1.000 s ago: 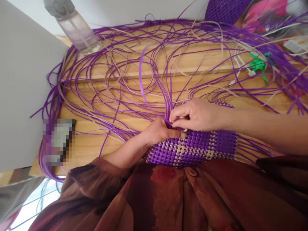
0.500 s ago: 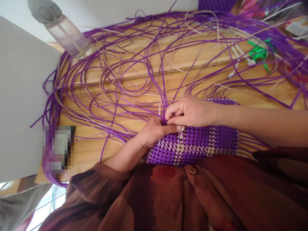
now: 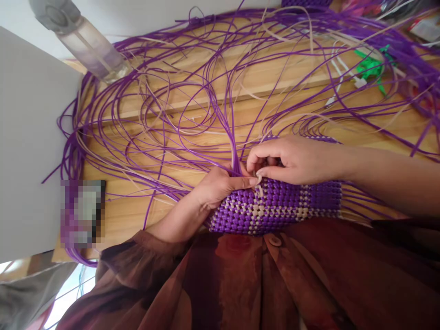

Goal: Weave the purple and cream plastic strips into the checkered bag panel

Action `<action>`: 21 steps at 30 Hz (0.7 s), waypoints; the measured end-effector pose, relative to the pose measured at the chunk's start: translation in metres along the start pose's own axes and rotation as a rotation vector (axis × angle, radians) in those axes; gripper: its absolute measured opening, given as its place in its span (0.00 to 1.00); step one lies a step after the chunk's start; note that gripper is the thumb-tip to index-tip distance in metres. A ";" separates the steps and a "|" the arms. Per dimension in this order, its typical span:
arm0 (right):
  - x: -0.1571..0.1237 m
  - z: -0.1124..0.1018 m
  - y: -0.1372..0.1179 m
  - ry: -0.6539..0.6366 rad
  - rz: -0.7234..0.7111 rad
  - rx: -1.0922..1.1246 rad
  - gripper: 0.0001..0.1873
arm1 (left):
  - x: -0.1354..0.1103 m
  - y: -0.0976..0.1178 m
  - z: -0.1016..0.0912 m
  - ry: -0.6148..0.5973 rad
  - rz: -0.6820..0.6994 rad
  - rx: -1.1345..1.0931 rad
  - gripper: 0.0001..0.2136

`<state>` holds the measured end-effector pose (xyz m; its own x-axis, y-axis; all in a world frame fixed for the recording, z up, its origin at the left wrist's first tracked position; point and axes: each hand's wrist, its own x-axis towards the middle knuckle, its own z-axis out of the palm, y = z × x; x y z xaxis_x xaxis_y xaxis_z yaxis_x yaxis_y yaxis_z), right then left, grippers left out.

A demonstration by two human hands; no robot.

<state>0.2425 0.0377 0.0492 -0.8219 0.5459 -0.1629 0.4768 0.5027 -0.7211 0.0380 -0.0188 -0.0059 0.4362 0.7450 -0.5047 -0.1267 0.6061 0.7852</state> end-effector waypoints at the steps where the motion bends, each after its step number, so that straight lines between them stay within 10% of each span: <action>1: -0.001 -0.001 0.001 -0.011 -0.022 -0.020 0.09 | 0.000 0.000 -0.001 -0.005 0.014 0.006 0.13; 21: -0.018 0.020 0.002 0.217 -0.133 -0.182 0.12 | 0.001 0.002 -0.001 -0.038 0.025 0.001 0.14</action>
<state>0.2522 0.0155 0.0374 -0.8043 0.5880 0.0863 0.4340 0.6803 -0.5905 0.0370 -0.0165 -0.0055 0.4667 0.7489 -0.4705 -0.1373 0.5869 0.7980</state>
